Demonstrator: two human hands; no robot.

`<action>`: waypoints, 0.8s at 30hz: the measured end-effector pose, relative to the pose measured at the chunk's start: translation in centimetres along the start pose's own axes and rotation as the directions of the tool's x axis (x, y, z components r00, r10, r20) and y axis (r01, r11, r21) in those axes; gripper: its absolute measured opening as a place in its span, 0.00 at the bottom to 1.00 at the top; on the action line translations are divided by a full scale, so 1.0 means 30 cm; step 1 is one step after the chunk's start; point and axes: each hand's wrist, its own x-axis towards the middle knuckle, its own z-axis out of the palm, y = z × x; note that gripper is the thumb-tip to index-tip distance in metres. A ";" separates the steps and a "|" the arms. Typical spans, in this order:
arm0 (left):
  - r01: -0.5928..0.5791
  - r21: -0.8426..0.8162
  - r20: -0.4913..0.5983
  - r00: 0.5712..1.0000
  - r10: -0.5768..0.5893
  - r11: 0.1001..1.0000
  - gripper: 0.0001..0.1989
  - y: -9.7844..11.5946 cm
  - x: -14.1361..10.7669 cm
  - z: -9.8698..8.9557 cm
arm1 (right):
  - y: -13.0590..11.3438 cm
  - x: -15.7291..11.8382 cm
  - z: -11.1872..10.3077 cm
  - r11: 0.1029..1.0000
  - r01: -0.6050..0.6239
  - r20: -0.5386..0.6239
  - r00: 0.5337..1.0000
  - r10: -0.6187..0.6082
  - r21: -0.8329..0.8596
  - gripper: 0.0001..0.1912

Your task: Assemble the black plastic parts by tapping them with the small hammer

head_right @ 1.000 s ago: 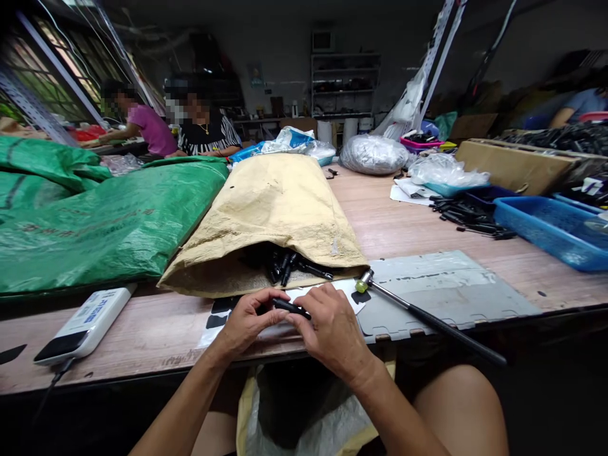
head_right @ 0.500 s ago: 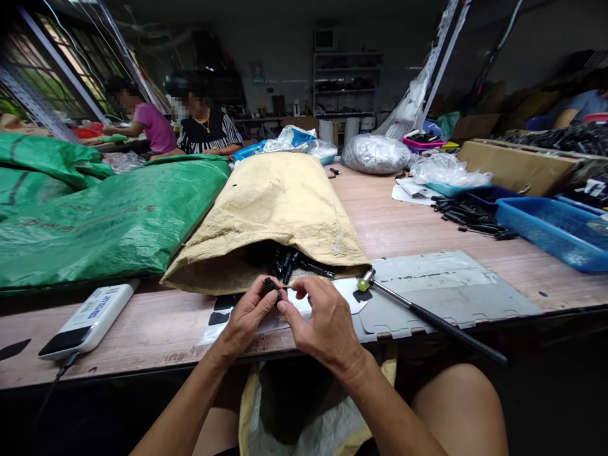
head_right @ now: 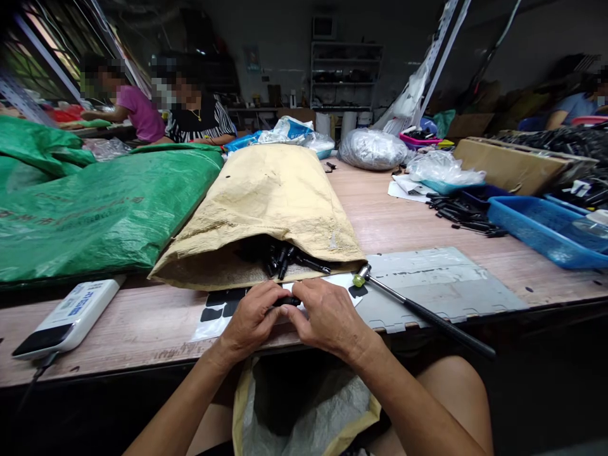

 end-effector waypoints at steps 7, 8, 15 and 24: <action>-0.088 0.152 -0.022 0.996 0.092 0.984 0.09 0.012 -0.010 0.005 | -0.014 -0.020 0.071 0.997 0.028 -0.071 0.997 -0.023 0.066 0.04; -0.096 0.151 -0.024 0.995 0.101 0.984 0.09 0.014 -0.012 0.005 | -0.016 -0.023 0.079 0.997 0.021 -0.087 0.996 -0.015 0.071 0.04; -0.076 0.160 -0.006 0.997 0.078 0.984 0.09 0.018 -0.011 0.005 | -0.002 -0.046 0.094 0.987 -0.037 -0.092 0.994 0.052 0.159 0.07; -0.125 0.180 -0.001 0.992 0.127 0.976 0.07 0.004 -0.012 0.024 | 0.019 -0.083 0.114 0.994 -0.040 -0.109 0.993 0.051 0.098 0.13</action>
